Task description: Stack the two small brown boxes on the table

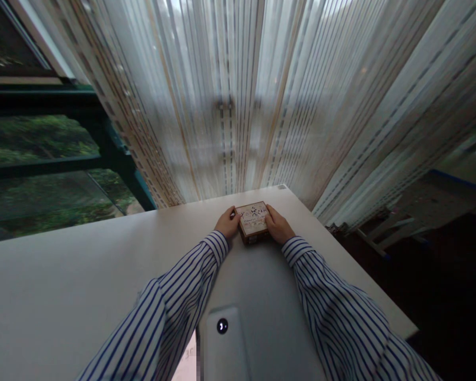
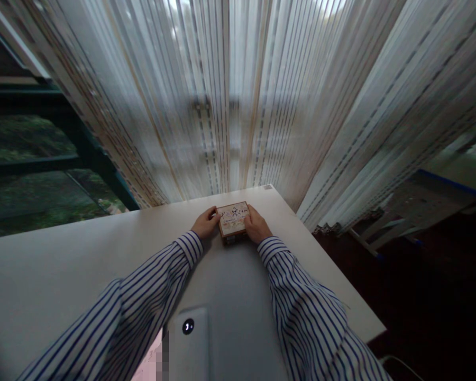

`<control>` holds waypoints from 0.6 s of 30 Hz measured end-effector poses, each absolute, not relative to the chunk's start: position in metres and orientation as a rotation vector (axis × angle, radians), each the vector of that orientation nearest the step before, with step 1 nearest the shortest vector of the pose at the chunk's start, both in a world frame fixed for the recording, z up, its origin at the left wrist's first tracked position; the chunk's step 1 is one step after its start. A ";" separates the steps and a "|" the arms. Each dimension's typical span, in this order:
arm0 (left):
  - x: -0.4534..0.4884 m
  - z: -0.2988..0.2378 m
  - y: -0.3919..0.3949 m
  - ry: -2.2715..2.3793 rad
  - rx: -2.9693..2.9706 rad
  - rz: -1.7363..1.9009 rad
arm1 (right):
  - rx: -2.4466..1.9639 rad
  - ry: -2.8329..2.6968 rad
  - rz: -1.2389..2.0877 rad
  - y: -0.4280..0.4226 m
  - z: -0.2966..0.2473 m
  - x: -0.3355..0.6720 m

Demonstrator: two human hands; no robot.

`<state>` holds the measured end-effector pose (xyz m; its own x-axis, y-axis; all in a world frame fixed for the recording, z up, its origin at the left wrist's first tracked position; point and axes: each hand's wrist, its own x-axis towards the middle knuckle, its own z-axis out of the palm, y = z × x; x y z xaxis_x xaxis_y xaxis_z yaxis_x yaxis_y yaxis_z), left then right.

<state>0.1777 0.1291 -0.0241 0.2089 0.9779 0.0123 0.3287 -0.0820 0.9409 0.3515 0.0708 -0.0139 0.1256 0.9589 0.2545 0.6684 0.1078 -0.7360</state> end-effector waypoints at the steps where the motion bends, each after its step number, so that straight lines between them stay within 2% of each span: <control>1: 0.178 -0.023 0.129 1.272 1.583 0.901 | -1.633 -1.607 0.475 0.071 -0.014 0.352; 18: 0.190 -0.030 0.127 1.391 1.500 0.961 | -1.712 -1.551 0.566 0.076 -0.014 0.353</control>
<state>0.1900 0.1269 -0.0298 0.0843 0.9964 -0.0134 0.3401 -0.0161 0.9402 0.3534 0.0756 -0.0145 0.1701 0.9730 0.1561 0.6439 0.0101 -0.7650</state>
